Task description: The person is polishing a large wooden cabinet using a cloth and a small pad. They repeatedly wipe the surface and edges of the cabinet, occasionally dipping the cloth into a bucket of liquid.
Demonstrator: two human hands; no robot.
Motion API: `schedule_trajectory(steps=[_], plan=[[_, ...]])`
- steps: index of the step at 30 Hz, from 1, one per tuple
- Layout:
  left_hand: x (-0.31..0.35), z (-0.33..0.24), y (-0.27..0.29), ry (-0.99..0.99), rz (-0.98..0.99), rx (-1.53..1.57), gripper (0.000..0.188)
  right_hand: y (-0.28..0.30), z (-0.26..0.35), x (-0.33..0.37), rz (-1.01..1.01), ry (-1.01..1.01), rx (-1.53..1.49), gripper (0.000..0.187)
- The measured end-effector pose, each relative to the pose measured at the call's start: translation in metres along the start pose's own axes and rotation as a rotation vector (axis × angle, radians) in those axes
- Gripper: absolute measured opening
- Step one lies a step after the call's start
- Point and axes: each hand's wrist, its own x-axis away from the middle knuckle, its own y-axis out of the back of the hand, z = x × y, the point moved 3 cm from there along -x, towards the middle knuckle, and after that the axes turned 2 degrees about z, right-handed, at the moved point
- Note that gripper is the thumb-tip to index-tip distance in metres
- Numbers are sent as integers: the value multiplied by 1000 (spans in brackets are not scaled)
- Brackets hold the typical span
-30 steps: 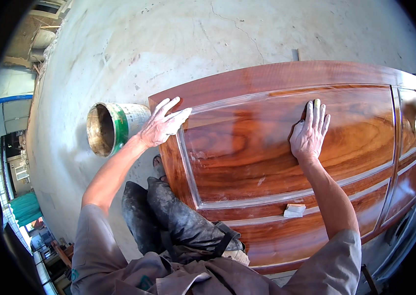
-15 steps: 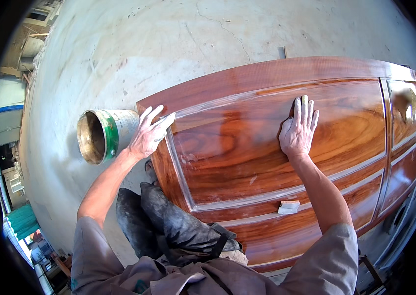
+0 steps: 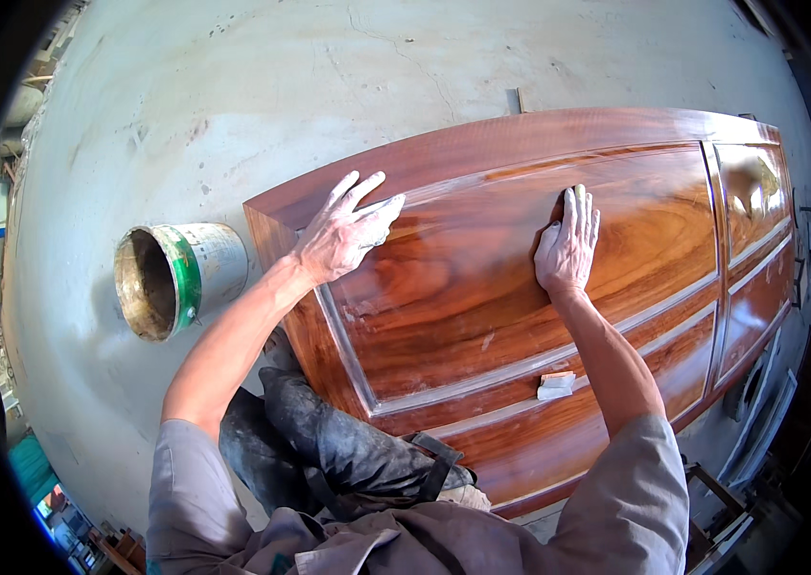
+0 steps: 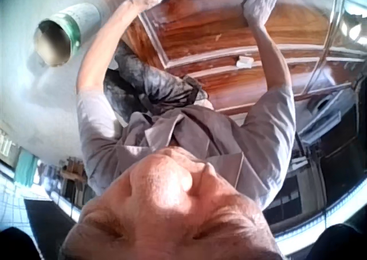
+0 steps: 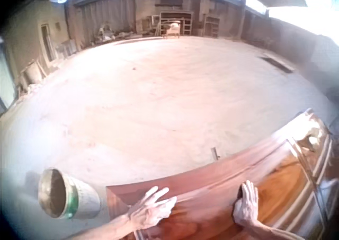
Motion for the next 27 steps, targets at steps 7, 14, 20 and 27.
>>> schedule_trajectory(steps=[7, 14, 20, 27], plan=[[59, 34, 34, -85, 122, 9, 50, 4, -3, 55, -50, -372, 188, 67], [-33, 13, -3, -178, 181, 32, 52, 7, 6, 55, -21, -358, 141, 71], [-6, 13, 27, -136, 357, -20, 56, 12, 13, 52, -23, -405, 117, 72], [-111, -8, 3, -257, 498, -93, 65, 15, 11, 50, -18, -437, 88, 77]])
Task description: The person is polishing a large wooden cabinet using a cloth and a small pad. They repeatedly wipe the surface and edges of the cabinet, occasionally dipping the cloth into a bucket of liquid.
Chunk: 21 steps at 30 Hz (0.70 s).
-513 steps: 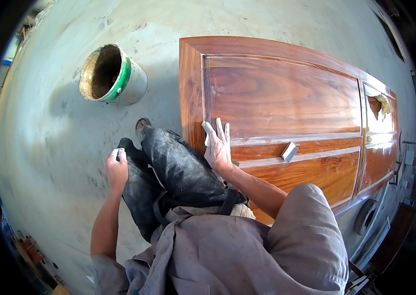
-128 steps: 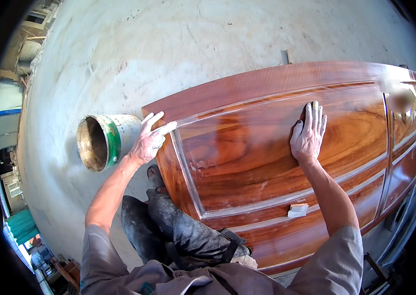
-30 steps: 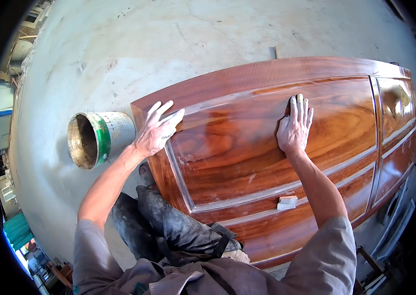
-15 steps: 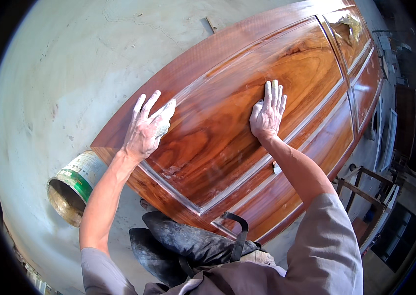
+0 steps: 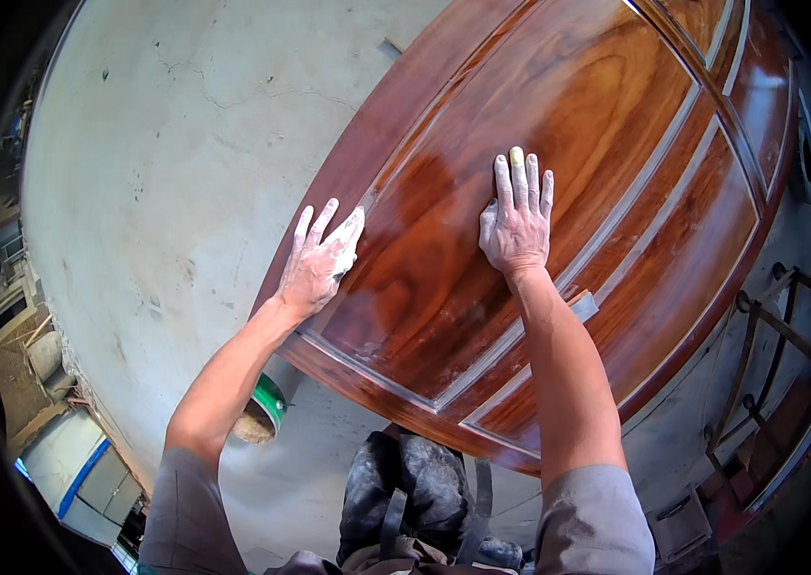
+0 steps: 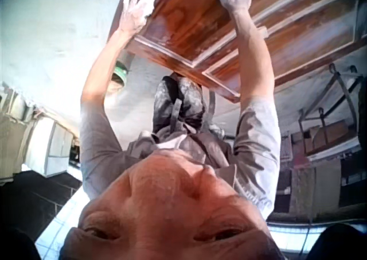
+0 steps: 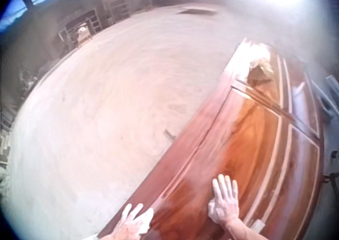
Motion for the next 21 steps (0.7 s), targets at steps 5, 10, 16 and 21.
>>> schedule_trajectory(steps=[5, 10, 16, 21], plan=[[48, -5, -14, 60, -51, 14, 80, 0, -2, 3, 39, -31, 0, 81], [-90, -14, 7, -36, -146, 20, 73, -1, -3, 1, 67, -32, -8, 85], [-14, -13, 1, -16, -79, -11, 74, 4, -2, 0, 107, -58, -22, 86], [-148, -13, 25, -100, -66, -22, 79, 7, 0, -4, 106, -57, -2, 86]])
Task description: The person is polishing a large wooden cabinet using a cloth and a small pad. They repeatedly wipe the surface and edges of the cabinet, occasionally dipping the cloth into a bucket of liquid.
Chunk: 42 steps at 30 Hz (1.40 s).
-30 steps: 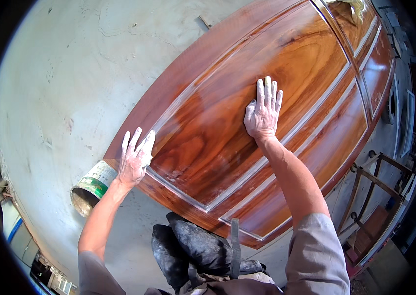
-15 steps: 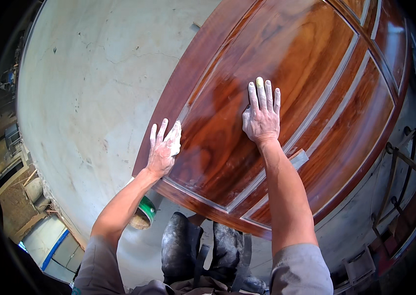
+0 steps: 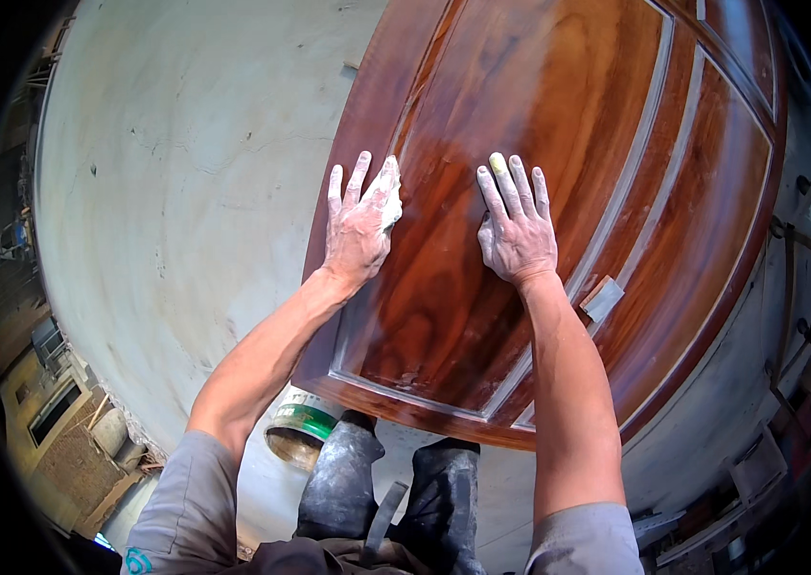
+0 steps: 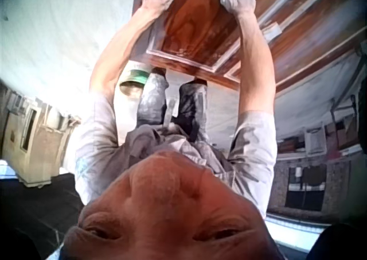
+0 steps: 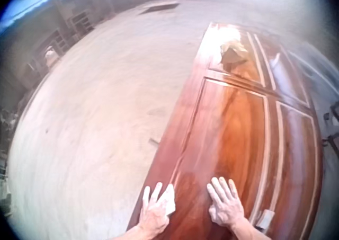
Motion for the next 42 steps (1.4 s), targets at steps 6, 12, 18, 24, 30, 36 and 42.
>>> schedule_trajectory(steps=[6, 12, 18, 24, 30, 36, 42], plan=[[86, 2, -16, -19, 26, 27, 73, 2, -4, 3, -3, -31, -26, 84], [-32, 0, 2, -62, -39, 44, 81, 2, 1, 3, 8, -21, -45, 85], [-35, -4, 2, -56, -75, 40, 80, 4, -1, 1, 2, -22, -45, 85], [24, 1, -9, -24, -36, 48, 82, 3, -2, 3, 4, -35, -59, 85], [-57, 15, 7, -125, -43, -45, 76, 1, -1, 1, -2, -15, -57, 83], [112, 20, -13, -118, 115, 9, 85, 2, -6, 1, -44, -16, -48, 83], [178, 7, -25, -5, 144, 58, 86, 0, -4, 4, -74, -1, -50, 83]])
